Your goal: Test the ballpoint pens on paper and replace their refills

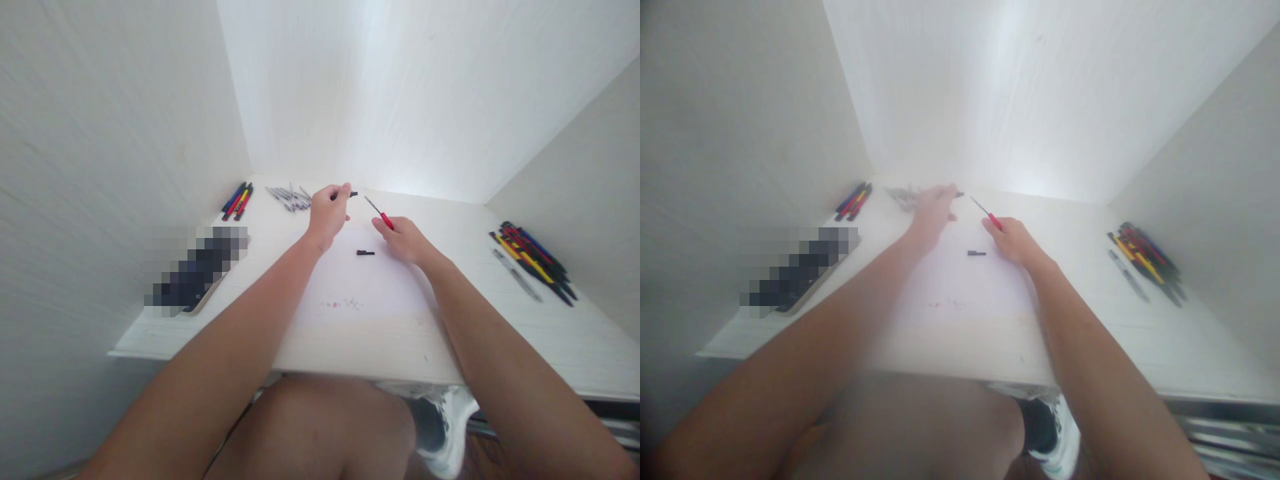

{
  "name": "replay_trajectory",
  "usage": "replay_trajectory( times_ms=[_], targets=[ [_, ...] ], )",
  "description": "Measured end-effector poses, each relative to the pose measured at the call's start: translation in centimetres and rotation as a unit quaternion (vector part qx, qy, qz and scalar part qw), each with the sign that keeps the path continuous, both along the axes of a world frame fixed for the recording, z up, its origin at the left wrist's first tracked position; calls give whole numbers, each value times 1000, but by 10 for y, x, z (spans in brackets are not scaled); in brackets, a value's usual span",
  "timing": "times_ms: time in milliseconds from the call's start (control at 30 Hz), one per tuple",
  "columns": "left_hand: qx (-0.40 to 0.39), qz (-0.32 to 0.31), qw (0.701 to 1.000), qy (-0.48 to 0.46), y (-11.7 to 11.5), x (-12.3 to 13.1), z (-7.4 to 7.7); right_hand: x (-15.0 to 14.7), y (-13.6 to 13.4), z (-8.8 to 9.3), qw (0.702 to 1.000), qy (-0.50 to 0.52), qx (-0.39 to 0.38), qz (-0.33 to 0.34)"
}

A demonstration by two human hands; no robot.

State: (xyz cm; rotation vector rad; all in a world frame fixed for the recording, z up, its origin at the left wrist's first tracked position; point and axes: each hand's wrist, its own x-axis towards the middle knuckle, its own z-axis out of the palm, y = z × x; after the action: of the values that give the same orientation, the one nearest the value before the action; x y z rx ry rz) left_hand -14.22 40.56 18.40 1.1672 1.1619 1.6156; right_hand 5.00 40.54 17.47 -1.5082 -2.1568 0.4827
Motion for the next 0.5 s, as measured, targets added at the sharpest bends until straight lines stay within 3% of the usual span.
replay_trajectory(
  times_ms=[200,500],
  targets=[
    [46,-10,999,26,-2,2,1,0,-1,0,1000,1,-3,5],
    [55,31,994,93,-1,-1,0,0,-2,0,1000,-4,0,6]
  ],
)
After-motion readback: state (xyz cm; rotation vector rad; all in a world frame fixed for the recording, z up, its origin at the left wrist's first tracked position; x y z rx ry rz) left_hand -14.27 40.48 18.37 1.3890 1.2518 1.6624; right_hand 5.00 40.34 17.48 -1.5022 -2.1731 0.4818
